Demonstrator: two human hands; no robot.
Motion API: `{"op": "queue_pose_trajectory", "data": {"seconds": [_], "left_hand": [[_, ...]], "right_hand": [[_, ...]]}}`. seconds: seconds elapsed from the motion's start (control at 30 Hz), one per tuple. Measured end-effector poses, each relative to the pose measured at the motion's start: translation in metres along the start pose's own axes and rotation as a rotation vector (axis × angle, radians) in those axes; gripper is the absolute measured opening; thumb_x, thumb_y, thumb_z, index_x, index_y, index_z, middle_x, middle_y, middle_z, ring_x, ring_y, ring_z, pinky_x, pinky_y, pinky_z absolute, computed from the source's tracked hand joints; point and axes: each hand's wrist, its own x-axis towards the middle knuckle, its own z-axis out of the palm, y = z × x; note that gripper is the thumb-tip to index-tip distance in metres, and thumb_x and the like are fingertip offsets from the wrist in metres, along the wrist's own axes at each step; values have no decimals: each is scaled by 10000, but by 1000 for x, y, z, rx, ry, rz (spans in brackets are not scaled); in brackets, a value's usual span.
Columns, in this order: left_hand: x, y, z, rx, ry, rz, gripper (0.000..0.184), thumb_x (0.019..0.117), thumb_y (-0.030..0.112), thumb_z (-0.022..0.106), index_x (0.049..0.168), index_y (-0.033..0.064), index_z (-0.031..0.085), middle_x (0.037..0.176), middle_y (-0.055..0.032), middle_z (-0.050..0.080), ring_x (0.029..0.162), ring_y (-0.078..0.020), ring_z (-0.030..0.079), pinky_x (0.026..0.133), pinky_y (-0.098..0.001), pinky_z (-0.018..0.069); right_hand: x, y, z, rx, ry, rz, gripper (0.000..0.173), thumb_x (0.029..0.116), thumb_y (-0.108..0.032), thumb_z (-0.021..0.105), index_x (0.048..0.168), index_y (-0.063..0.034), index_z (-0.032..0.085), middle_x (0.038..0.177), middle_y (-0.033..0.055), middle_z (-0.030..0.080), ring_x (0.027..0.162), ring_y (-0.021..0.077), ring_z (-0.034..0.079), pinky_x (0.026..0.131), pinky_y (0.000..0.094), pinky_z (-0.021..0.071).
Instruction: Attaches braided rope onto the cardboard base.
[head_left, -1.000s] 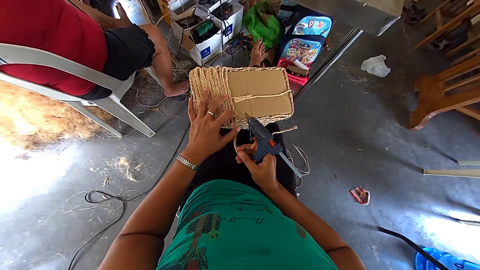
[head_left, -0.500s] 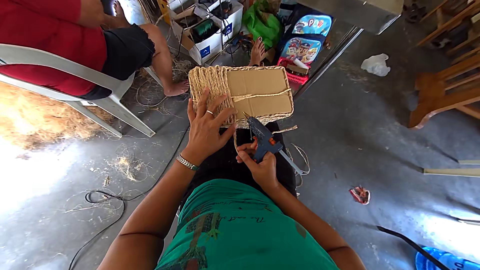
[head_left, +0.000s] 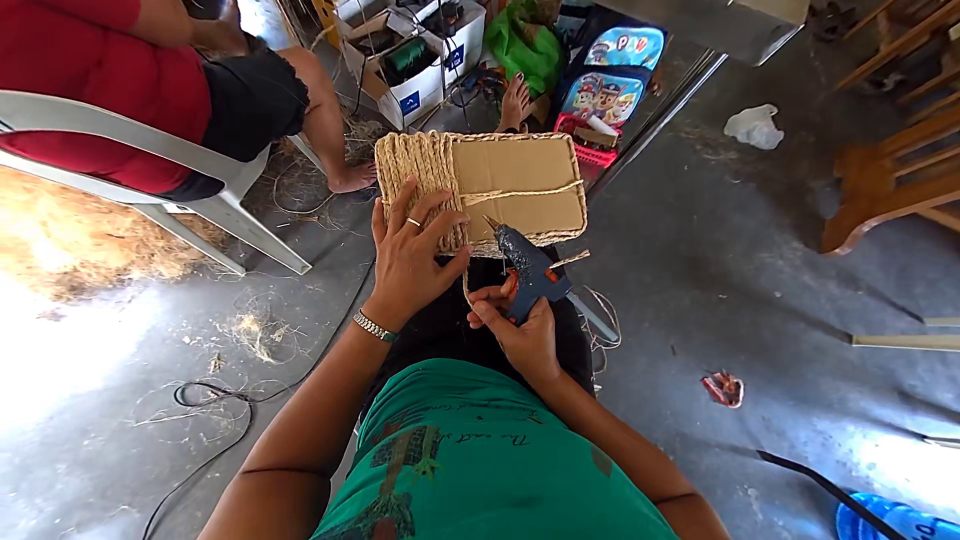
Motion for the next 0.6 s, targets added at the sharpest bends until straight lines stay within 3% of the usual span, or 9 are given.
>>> {"op": "queue_pose_trajectory", "data": {"seconds": [0.17, 0.27, 0.4, 0.6], "left_hand": [[-2, 3, -2, -20, -14, -34, 459, 911, 457, 615, 1339, 293, 634, 1563, 45, 463, 1553, -315, 196, 1198, -681, 117], [0, 4, 3, -9, 20, -41, 411, 897, 459, 610, 1283, 327, 656, 1542, 60, 491, 1551, -318, 209, 1196, -686, 94], [1, 1, 5, 5, 13, -31, 336, 932, 472, 582, 1223, 352, 699, 1555, 62, 481, 1554, -326, 199, 1200, -688, 75], [1, -2, 4, 15, 13, 4, 306, 988, 474, 555, 1224, 361, 714, 1553, 50, 488, 1553, -335, 205, 1203, -690, 82]], "right_hand": [[-4, 3, -1, 11, -8, 37, 301, 911, 59, 719, 1141, 36, 527, 1001, 193, 754, 778, 292, 767, 726, 392, 671], [-5, 7, -4, -23, -18, 33, 287, 913, 48, 725, 1133, 37, 541, 1008, 186, 756, 777, 295, 767, 731, 400, 673], [-4, 10, -9, -75, 5, 21, 259, 918, 32, 726, 1121, 41, 566, 1005, 175, 761, 778, 288, 768, 734, 402, 675], [-5, 14, -13, -87, 43, 28, 285, 913, 41, 728, 1139, 40, 555, 1016, 174, 761, 779, 289, 770, 738, 401, 677]]}}
